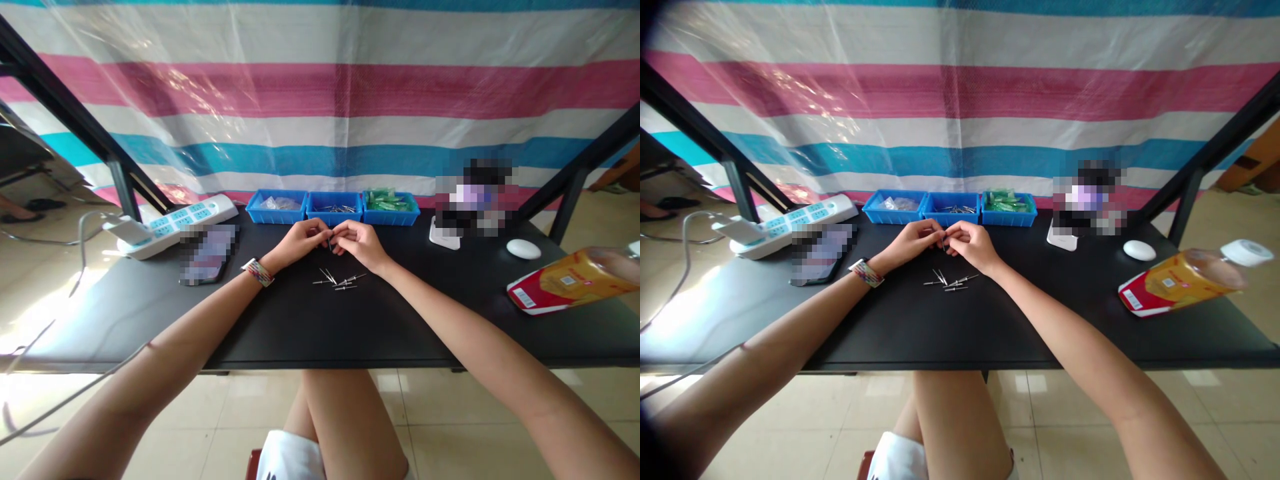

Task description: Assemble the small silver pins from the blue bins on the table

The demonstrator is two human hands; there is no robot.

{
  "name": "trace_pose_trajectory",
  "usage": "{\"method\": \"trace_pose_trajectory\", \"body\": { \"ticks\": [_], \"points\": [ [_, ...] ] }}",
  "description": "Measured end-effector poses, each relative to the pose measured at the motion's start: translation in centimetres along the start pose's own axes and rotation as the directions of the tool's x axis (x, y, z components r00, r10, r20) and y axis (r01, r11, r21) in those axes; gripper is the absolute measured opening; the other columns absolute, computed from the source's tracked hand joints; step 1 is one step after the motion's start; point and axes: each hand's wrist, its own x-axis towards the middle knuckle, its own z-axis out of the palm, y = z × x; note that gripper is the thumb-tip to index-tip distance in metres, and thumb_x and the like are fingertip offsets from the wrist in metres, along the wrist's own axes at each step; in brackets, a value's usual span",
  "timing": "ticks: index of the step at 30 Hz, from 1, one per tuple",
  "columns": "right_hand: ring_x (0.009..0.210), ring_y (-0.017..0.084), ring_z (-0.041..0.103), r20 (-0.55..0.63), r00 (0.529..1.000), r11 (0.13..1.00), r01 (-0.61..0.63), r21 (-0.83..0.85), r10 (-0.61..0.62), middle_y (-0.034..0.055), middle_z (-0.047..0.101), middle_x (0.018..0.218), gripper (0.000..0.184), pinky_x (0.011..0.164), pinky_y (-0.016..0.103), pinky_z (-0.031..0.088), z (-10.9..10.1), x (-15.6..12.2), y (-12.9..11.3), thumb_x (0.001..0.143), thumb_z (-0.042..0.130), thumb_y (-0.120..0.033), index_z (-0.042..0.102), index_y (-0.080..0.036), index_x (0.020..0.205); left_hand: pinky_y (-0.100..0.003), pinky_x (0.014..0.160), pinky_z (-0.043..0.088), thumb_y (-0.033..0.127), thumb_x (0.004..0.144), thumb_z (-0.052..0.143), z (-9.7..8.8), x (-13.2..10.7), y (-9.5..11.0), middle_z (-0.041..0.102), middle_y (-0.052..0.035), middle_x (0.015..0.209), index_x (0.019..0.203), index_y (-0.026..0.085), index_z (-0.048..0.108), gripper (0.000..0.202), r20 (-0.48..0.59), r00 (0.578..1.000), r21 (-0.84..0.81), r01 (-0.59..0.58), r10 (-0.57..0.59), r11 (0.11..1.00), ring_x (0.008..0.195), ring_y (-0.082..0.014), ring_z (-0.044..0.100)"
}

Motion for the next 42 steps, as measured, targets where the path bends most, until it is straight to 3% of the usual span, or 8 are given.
{"method": "trace_pose_trajectory", "body": {
  "ticks": [4,8,14,20,27,36,39,42],
  "points": [
    [0.068,0.018,0.075,0.043,0.999,1.0,0.001,-0.013,0.0,0.0051,0.08,0.087,0.026,0.062,0.029,0.06,0.1,-0.2,-0.1,0.075,0.076,-0.033,0.07,-0.02,0.097,-0.026,0.067,0.055,0.066,0.091,0.075,0.0,0.2,-0.3,0.072,-0.0039,0.082,0.092,0.017,0.063,0.05,-0.041,0.999,-0.083,0.023,-0.026,0.996,0.071,-0.0147,0.068],
    [0.06,0.015,0.069,-0.035,0.998,0.997,0.051,-0.049,-0.053,0.0008,0.074,0.08,0.024,0.056,0.026,0.057,0.1,-0.3,0.2,0.079,0.076,-0.035,0.069,-0.021,0.098,-0.026,0.066,0.055,0.066,0.092,0.075,-0.1,0.3,-0.4,0.074,-0.0038,0.076,0.099,0.017,0.063,0.051,-0.023,0.999,-0.151,0.02,-0.024,0.988,0.071,-0.0174,0.073],
    [0.06,0.014,0.07,-0.046,0.99,0.987,0.125,-0.096,-0.13,-0.0014,0.069,0.081,0.024,0.053,0.024,0.057,0.2,-0.2,0.5,0.083,0.077,-0.036,0.073,-0.021,0.102,-0.024,0.06,0.045,0.061,0.086,0.083,-0.2,0.1,-0.2,0.069,-0.0025,0.071,0.09,0.013,0.08,0.048,-0.024,0.999,-0.042,0.023,-0.024,0.999,0.061,-0.0123,0.06],
    [0.061,0.014,0.071,-0.072,0.982,0.975,0.161,-0.151,-0.173,0.0007,0.073,0.085,0.022,0.054,0.026,0.059,0.3,-0.4,0.6,0.084,0.078,-0.036,0.075,-0.021,0.101,-0.025,0.058,0.036,0.06,0.091,0.077,-0.5,0.0,0.1,0.059,-0.0004,0.061,0.081,0.015,0.082,0.047,-0.048,0.999,0.076,-0.003,0.007,0.997,0.06,-0.0121,0.051],
    [0.06,0.017,0.07,-0.069,0.988,0.981,0.13,-0.143,-0.141,0.0027,0.073,0.083,0.036,0.053,0.028,0.059,0.3,-0.3,0.8,0.082,0.084,-0.053,0.073,-0.019,0.091,-0.026,0.059,0.037,0.065,0.093,0.073,-0.4,0.0,0.4,0.056,-0.0017,0.057,0.051,0.017,0.057,0.067,-0.04,0.998,0.138,-0.045,0.05,0.989,0.059,-0.0118,0.05],
    [0.059,0.014,0.062,-0.038,0.985,0.963,0.155,-0.221,-0.167,0.0008,0.067,0.075,0.036,0.052,0.026,0.052,0.5,-0.3,0.7,0.083,0.082,-0.054,0.069,-0.02,0.086,-0.024,0.052,0.031,0.071,0.094,0.069,-0.2,-0.1,0.6,0.053,0.0001,0.051,0.055,0.016,0.058,0.067,-0.018,1.0,0.161,-0.002,0.005,0.987,0.05,-0.0087,0.043],
    [0.054,0.014,0.061,-0.043,0.989,0.969,0.13,-0.212,-0.142,-0.001,0.065,0.071,0.039,0.05,0.025,0.049,0.2,-0.3,0.5,0.086,0.078,-0.058,0.065,-0.021,0.085,-0.023,0.052,0.037,0.07,0.099,0.06,-0.1,0.0,0.4,0.055,-0.0002,0.053,0.063,0.016,0.064,0.065,-0.053,0.998,0.09,0.022,-0.017,0.996,0.049,-0.0092,0.047],
    [0.049,0.014,0.06,-0.069,0.989,0.971,0.115,-0.21,-0.132,-0.0029,0.06,0.062,0.047,0.049,0.025,0.048,-0.1,-0.1,0.5,0.089,0.073,-0.067,0.062,-0.022,0.082,-0.023,0.055,0.046,0.062,0.096,0.068,0.0,0.0,0.4,0.062,-0.0004,0.063,0.08,0.015,0.07,0.049,-0.094,0.995,-0.059,0.031,-0.036,0.998,0.054,-0.0113,0.058]
  ]
}}
